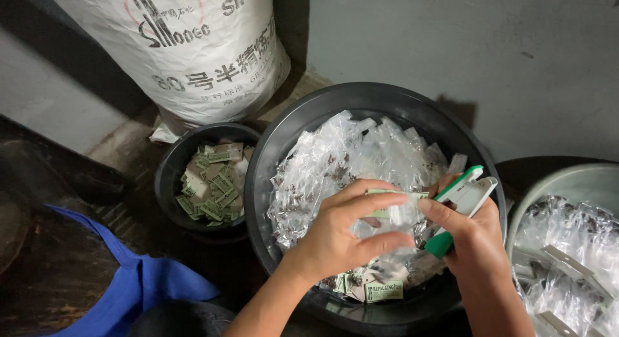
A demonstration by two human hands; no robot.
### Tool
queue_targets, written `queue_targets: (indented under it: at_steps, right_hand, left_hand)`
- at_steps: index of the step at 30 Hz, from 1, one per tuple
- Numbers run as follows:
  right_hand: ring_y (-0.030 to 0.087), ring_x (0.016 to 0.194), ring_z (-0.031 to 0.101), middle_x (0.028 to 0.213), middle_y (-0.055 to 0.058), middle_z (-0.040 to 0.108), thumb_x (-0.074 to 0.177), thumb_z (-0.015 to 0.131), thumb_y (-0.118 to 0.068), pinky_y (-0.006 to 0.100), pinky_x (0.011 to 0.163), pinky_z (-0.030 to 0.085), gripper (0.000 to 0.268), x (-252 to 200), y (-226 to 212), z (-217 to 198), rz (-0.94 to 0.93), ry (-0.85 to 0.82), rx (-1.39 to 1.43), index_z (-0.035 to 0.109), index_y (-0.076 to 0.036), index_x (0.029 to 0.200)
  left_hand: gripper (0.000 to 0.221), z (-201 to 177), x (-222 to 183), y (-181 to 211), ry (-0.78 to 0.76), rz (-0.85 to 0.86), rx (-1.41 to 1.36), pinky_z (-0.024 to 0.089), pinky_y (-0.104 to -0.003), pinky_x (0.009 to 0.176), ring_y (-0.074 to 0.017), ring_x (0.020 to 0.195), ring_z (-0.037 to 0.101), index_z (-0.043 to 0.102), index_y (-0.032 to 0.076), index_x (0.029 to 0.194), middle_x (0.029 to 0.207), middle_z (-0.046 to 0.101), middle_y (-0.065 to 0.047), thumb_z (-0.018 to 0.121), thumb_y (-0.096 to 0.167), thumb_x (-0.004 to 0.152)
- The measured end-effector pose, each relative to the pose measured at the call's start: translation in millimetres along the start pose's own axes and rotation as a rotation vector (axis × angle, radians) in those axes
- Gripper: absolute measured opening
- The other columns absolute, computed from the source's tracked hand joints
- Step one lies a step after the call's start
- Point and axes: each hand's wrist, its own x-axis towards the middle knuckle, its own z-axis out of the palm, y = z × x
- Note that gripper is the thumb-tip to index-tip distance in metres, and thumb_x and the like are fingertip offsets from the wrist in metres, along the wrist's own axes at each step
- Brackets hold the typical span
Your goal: The person is manually stapling paper labels onto small plastic bags retrieved from containers on the floor.
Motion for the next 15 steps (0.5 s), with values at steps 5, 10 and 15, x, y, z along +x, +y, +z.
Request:
queue_targets:
  at_steps: [5, 10, 15]
  right_hand:
    - [0.017, 0.062, 0.05, 0.074, 0.004, 0.052, 0.076, 0.077, -0.004, 0.031, 0.05, 0.036, 0.028, 3.4, -1.1, 6.9, 0.098, 0.056, -0.048, 0.056, -0.01, 0.094]
    - [0.024, 0.089, 0.055, 0.092, 0.007, 0.059, 0.083, 0.071, -0.013, 0.038, 0.082, 0.043, 0.025, 40.5, 12.2, -10.1, 0.237, 0.107, 0.302, 0.057, -0.011, 0.103]
    - [0.02, 0.097, 0.067, 0.11, 0.007, 0.067, 0.074, 0.083, -0.028, 0.057, 0.099, 0.056, 0.039, 59.9, 18.4, -44.9, 0.26, 0.243, 0.683, 0.066, -0.026, 0.109]
  left_hand:
    - [0.035, -1.1, 0.5, 4.6, -0.025, -0.549, -0.116, 0.044, -0.016, 0.045, -0.0032, 0.053, 0.042, 0.066, 0.013, 0.13, 0.114, 0.065, -0.01, 0.063, 0.007, 0.096]
    - [0.038, 17.2, -0.5, -16.7, 0.107, -0.624, -0.178, 0.039, -0.011, 0.04, -0.0022, 0.055, 0.048, 0.065, 0.009, 0.128, 0.124, 0.067, -0.012, 0.062, -0.005, 0.092]
    - [0.045, 23.2, 0.8, -29.0, 0.159, -0.63, -0.059, 0.051, -0.023, 0.055, -0.0133, 0.068, 0.057, 0.054, 0.012, 0.134, 0.098, 0.062, -0.01, 0.064, 0.0, 0.092]
